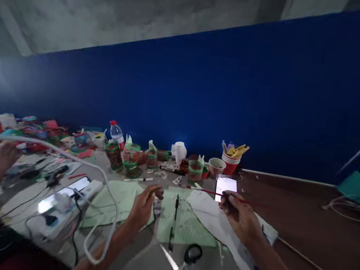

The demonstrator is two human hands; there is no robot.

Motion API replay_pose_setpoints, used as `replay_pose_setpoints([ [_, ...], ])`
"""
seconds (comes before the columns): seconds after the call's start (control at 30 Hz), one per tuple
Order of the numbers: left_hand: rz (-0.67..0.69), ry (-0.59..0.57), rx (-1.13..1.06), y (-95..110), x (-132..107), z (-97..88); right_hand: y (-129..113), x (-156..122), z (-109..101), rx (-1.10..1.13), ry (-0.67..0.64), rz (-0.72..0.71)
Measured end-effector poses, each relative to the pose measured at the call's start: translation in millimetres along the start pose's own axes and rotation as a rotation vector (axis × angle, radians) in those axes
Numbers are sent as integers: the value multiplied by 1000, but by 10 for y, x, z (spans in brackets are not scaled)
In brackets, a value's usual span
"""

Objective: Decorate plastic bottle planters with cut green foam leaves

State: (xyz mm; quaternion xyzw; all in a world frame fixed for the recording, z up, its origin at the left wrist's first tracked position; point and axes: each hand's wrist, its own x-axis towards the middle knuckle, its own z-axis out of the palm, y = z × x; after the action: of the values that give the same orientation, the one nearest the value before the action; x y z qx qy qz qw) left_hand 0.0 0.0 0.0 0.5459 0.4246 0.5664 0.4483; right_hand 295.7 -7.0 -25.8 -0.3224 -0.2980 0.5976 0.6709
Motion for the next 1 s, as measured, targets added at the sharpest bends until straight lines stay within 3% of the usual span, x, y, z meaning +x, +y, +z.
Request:
replay_pose_setpoints([
  [0.3,-20,-7,-149,-67,203,245,-39,16,-17,29,31,-7],
  [0.5,-149,18,-325,-216,268,165,-69,8,20,50,68,17],
  [0.7,-455,-130,-696,-301,316,70,-86,1,47,56,90,17],
  [1.0,-410,-86,-708,-434,328,28,-68,-2,-4,58,93,38],
])
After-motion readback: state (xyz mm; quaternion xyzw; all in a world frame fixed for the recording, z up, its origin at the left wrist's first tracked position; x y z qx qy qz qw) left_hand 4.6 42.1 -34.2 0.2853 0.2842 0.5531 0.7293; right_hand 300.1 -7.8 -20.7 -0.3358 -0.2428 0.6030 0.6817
